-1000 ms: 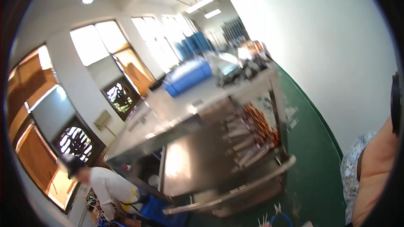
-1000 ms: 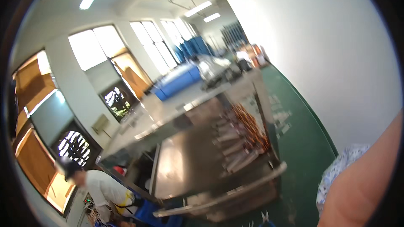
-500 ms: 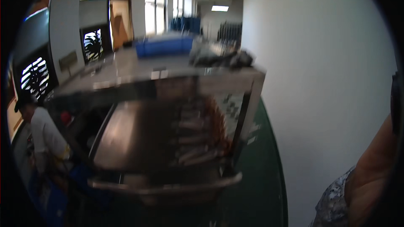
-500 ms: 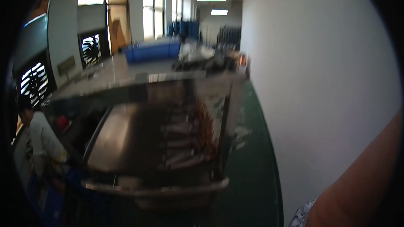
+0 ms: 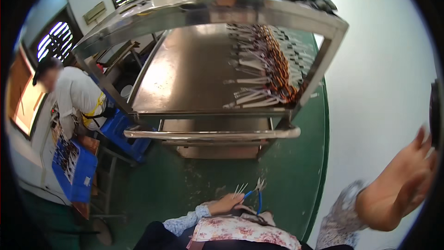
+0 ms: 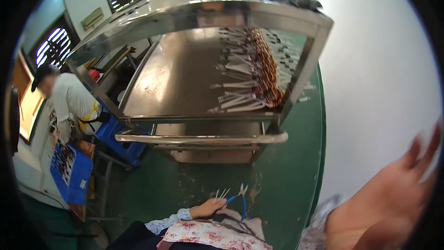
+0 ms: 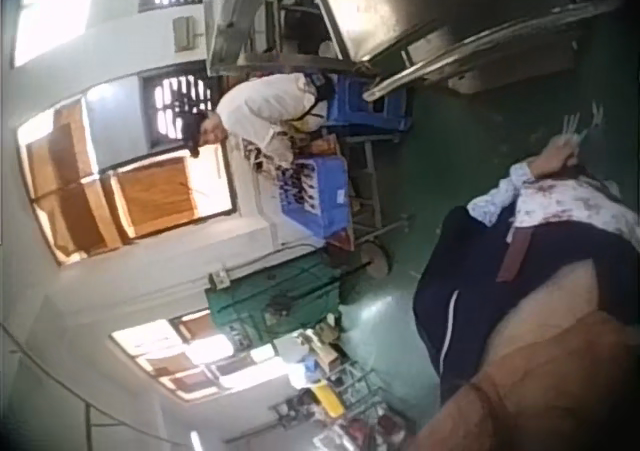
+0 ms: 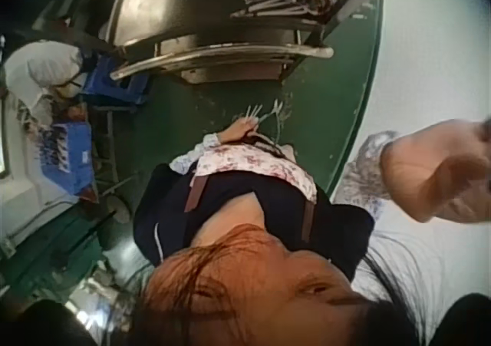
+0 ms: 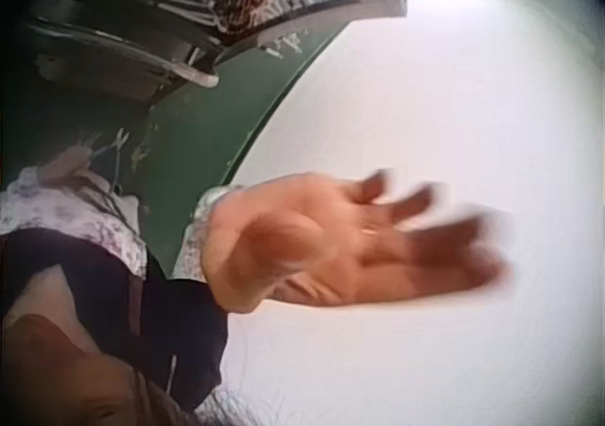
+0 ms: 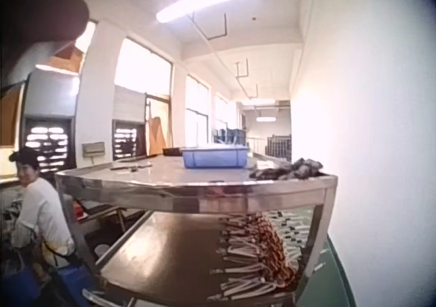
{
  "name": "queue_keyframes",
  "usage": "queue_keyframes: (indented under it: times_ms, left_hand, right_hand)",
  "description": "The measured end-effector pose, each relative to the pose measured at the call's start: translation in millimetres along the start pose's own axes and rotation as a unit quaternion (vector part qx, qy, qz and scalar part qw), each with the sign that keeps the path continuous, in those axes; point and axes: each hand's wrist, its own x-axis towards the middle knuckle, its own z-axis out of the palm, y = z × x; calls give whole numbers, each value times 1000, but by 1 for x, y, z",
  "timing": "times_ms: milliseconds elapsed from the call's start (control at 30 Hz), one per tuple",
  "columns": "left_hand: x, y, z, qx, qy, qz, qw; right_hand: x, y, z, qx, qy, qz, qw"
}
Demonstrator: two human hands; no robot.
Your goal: The person uses pliers to strip the insulation from white wires attached to a row of copper coils hanging from a metal rack. They then insert the stripped wire ends into the coils and secure them. The person works methodically along the rack, handling each coil individually.
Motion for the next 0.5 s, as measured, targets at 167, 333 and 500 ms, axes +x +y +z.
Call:
queue_keyframes:
  times_ms: [167, 333, 500]
  left_hand:
    - [-2, -18, -11, -40, -6, -11, 999]
    - [-11, -8, -13, 27, 21, 61, 998]
    - [-11, -1, -11, -10, 24, 88, 996]
  right_hand:
    - [-6, -24, 68, 618, -293, 210, 699]
    - [-27, -26, 91, 511, -225, 102, 823]
    - [-41, -40, 87, 354, -150, -36, 922]
